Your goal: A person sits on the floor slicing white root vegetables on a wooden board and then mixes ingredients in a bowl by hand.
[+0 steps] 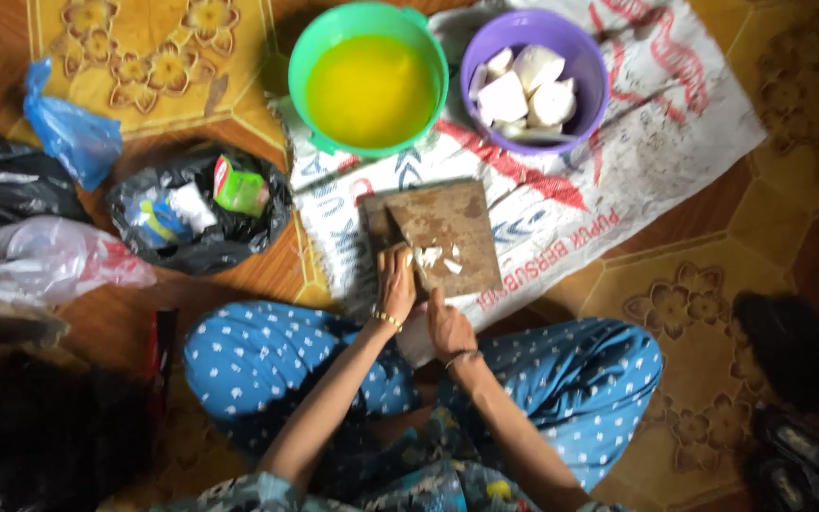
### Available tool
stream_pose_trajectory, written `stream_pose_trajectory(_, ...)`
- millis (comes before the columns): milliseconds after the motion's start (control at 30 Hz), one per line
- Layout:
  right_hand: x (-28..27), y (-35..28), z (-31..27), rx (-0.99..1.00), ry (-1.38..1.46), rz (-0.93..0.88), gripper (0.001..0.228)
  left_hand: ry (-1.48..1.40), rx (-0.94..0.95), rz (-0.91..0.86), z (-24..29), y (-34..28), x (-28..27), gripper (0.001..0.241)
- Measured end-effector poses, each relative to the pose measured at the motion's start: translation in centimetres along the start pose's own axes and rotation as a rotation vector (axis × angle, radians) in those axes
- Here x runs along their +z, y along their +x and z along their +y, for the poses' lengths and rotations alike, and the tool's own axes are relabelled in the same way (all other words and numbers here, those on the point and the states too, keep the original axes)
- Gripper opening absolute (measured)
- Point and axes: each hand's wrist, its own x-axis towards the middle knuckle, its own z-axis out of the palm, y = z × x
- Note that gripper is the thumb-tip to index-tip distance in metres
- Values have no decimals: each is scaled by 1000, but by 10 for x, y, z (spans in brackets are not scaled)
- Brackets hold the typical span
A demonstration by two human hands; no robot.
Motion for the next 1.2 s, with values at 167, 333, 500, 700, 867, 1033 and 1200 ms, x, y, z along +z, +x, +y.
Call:
stream_pose_trajectory(167,23,20,9,-15,13,28,41,20,-36,-64,8,0,-9,37)
stream_pose_trajectory(333,-10,2,5,22,123,24,34,-5,-10,-67,-9,0,-1,36)
stream_pose_trajectory(500,-56,-24,-12,75,229,39,25,-112,25,-92,-10,-1,-12,27)
stream_pose_trajectory(700,-72,-44,-25,47,126,18,20,-84,39,-60,-12,-4,-4,27)
stream_pose_trajectory(867,-74,-38,-27,40,192,-25,22,-35,19,-79,-6,-2,-7,28)
stream_pose_trajectory(1033,-69,-17,-31,36,278,-31,19,-69,9,-71,1,2,-11,27)
stream_pose_trajectory(1200,-81,-20,-29,84,356,-109,19,-59,12,-39,-11,-4,5,23)
